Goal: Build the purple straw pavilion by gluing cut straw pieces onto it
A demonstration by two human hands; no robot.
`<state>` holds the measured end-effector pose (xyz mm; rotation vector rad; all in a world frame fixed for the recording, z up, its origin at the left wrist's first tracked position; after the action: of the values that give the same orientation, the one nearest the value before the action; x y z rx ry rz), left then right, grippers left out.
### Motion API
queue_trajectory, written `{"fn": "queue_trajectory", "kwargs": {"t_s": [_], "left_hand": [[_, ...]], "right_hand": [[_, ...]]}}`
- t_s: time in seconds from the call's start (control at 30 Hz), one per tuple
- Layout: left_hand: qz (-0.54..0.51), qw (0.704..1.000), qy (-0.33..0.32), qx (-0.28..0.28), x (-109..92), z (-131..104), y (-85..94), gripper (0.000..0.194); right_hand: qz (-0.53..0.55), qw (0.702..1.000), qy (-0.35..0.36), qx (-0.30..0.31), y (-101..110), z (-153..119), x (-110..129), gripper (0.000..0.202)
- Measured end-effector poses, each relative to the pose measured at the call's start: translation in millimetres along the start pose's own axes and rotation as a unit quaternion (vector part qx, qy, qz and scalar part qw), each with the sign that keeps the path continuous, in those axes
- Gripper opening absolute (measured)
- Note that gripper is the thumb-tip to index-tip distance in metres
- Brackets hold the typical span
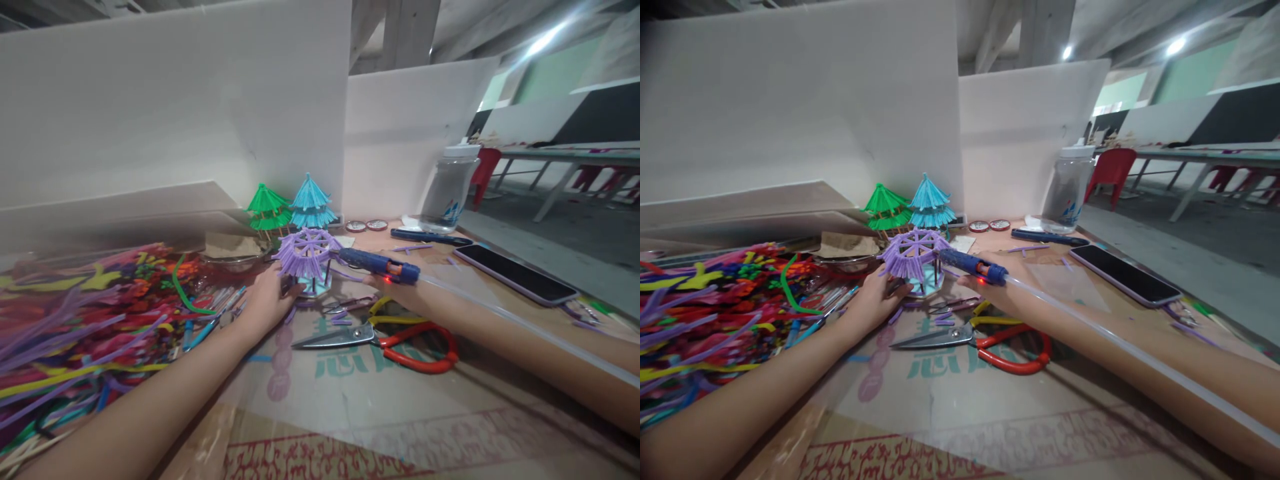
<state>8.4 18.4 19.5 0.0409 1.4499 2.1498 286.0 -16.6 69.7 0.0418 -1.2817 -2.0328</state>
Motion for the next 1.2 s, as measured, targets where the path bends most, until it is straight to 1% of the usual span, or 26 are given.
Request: {"fn": "queue_trajectory", "kwargs": {"t_s": [0.23, 0.4, 0.47, 0.63, 0.77, 0.9, 1.03, 1.2], "left_hand": [[-0.003, 1.0, -0.003, 0.001, 0, 1, -0.2, 0.023], [0.003, 1.0, -0.006, -0.003, 0, 1, 0.0, 0.023], [0.0, 1.0, -0.008, -0.003, 1, 1, -0.3, 0.022], [-0.013, 1.0, -0.009, -0.005, 2, 0, -1.8, 0.024], [-0.013, 1.0, -0.007, -0.006, 2, 0, -1.9, 0.025], [-0.015, 1.0, -0.006, -0.002, 1, 1, -1.6, 0.025], [-0.026, 1.0, 0.006, 0.007, 3, 1, -2.6, 0.032], [-0.047, 0.999, -0.004, 0.004, 5, 2, -3.8, 0.037]], "right_hand": [[0.002, 0.998, -0.056, 0.002, 10, 0, 15, 0.027], [0.007, 0.998, -0.052, -0.03, 5, -1, 10, 0.028], [0.009, 0.998, -0.045, -0.034, 4, -2, 8, 0.029], [0.049, 0.997, -0.054, 0.001, 6, -1, 9, 0.026], [0.038, 0.997, -0.067, 0.01, 3, 0, 5, 0.027], [0.028, 0.998, -0.061, 0.006, -4, 0, -4, 0.027], [0.025, 0.997, -0.064, 0.025, -7, 0, -7, 0.025], [0.029, 0.996, -0.07, 0.038, -7, 0, -9, 0.022]]}}
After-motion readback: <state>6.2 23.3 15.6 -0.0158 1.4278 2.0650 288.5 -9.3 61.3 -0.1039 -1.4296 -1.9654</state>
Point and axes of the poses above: each hand's wrist, its own z-axis towards the middle knuckle, its own y-axis out of the back of the hand, x = y × z, the point moved 1 cm from there along z, towards the middle knuckle, and after that the axes turned 6 degrees about x, right-handed, at the moved point
